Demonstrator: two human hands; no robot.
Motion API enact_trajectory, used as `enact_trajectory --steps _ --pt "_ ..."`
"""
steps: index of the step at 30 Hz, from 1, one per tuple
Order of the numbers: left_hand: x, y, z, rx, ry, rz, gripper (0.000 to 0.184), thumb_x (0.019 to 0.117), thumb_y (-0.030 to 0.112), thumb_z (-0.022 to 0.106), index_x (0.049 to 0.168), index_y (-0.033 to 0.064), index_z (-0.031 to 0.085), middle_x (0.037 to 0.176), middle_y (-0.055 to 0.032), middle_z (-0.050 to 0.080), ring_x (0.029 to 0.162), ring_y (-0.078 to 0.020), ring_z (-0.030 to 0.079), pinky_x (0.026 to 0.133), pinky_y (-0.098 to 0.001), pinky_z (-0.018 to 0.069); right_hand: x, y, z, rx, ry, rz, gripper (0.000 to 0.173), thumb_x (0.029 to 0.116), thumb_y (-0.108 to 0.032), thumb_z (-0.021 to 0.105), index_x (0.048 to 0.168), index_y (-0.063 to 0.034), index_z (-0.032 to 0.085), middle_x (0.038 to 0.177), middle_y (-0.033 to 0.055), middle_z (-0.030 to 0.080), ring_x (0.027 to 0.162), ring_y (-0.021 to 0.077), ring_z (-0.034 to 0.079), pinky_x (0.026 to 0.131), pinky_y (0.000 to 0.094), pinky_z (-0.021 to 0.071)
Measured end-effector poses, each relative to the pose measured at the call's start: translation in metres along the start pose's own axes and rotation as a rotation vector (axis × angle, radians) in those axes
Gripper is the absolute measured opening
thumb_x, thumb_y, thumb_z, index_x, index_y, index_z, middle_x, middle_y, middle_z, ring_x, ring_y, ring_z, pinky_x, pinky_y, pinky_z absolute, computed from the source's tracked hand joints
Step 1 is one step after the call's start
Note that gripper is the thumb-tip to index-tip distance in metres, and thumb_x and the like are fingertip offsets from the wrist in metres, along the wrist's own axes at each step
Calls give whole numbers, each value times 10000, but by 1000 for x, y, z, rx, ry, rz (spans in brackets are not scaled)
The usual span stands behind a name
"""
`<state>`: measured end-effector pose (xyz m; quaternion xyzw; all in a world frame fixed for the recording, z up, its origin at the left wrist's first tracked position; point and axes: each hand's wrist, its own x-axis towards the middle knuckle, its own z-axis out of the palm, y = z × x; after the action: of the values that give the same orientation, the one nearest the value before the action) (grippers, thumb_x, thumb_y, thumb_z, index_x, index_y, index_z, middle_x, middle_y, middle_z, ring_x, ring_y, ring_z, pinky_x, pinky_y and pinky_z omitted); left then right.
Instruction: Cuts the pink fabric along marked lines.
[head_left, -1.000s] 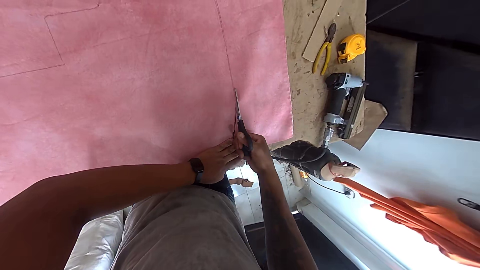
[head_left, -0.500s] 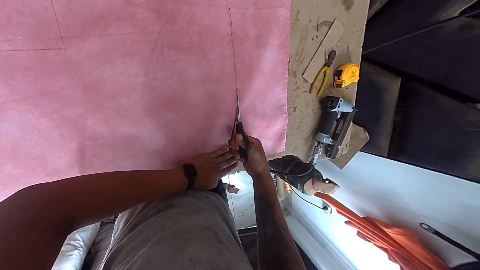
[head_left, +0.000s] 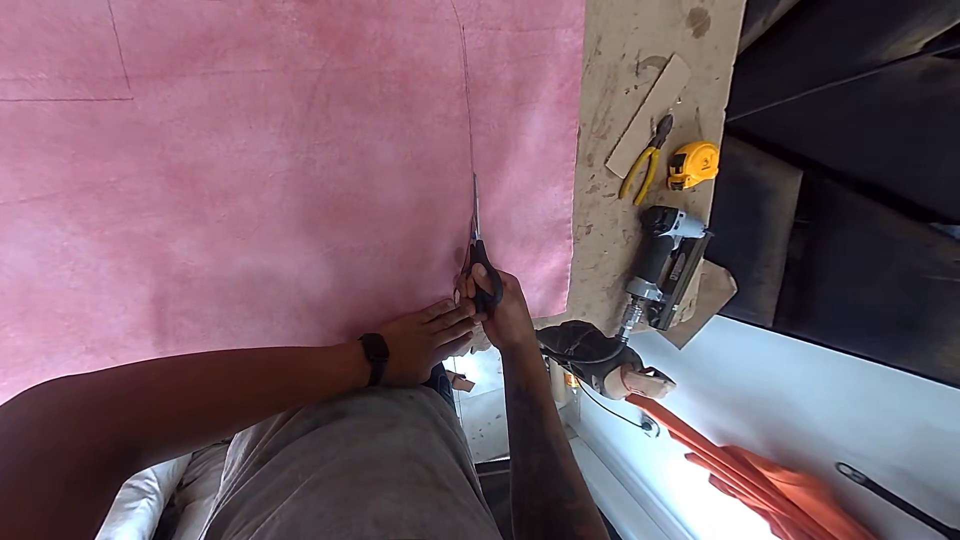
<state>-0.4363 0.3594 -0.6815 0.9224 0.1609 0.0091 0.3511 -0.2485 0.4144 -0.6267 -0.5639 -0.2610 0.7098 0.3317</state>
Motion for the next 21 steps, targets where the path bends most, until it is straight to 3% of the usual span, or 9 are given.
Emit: enact_trajectory --steps 15,18,21 --pt "2 0 -3 -13 -22 2 693 987 250 513 1632 126 291 1738 -55 111 1604 -243 -12 1306 -468 18 15 -10 0 71 -23 8 405 1016 -392 623 832 -32 639 708 81 584 479 100 491 414 227 413" --pt "3 3 -10 -64 2 -19 601 1004 258 485 1586 136 403 1715 -48 219 1601 -239 70 1304 -472 65 2 -17 0 -41 -6 54 428 1012 -496 591 835 -109 635 688 43 563 461 83 463 401 210 392" --pt "14 2 -22 -123 122 -39 462 1020 285 466 1453 167 576 1582 -16 469 1535 -217 297 1271 -466 208 -4 -31 -4 -163 17 115 481 998 -560 579 815 -119 644 660 38 558 454 94 457 401 221 381"
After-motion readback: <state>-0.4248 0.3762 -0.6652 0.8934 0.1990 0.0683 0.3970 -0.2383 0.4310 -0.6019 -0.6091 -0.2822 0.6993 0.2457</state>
